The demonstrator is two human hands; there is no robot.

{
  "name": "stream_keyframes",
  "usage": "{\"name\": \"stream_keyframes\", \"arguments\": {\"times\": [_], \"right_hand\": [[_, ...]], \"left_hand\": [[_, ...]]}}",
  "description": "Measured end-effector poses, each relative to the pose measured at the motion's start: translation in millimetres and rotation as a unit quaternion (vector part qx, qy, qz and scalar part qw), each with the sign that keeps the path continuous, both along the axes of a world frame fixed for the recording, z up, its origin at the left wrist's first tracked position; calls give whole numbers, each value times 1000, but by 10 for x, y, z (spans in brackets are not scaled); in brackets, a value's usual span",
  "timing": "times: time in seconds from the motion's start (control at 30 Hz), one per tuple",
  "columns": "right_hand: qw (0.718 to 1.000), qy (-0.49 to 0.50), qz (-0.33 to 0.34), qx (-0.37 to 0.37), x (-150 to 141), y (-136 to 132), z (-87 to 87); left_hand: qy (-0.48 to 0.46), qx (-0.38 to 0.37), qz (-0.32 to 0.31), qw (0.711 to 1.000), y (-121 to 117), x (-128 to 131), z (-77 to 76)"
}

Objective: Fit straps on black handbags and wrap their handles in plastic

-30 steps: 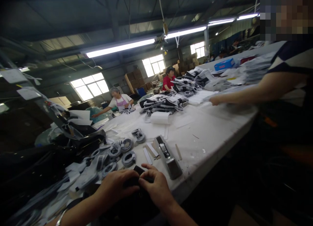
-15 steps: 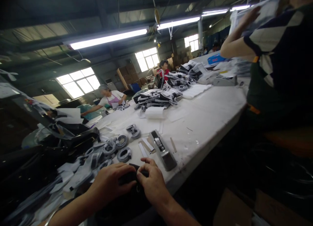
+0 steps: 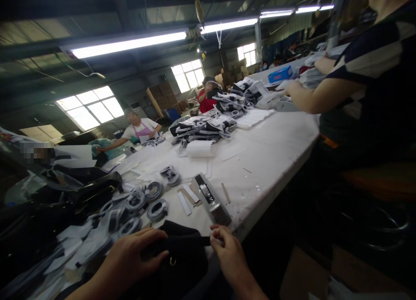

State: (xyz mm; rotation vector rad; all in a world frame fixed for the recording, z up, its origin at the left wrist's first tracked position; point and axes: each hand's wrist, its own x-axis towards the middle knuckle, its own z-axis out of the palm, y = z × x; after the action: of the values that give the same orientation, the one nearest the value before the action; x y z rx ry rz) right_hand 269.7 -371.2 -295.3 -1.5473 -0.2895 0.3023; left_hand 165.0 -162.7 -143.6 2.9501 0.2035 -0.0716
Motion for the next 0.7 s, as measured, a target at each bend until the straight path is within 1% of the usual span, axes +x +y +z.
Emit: {"name": "stream_keyframes", "arguments": {"times": [0.1,0.23,0.37,0.5,0.6,0.7], "right_hand": [[999,39,-3,11,28,-21,-70],[993,110,3,35,64,-21,-78],[990,138,-3,41,67,-51,-85],[984,171,-5,53,53,-103,-131],[982,187,7,36,57,-131,-174],[983,181,16,8,77,-144,-225]], "left_hand": [[1,-9,1,1000,1,5,3],[7,-18,7,1000,9,1,-1],[13,-12,7,1000,12,-14,-1],[15,0,5,1000,-3,-17,12],[18,4,3,1000,-17,-17,20],[18,8,3,1000,-27,-20,24]]}}
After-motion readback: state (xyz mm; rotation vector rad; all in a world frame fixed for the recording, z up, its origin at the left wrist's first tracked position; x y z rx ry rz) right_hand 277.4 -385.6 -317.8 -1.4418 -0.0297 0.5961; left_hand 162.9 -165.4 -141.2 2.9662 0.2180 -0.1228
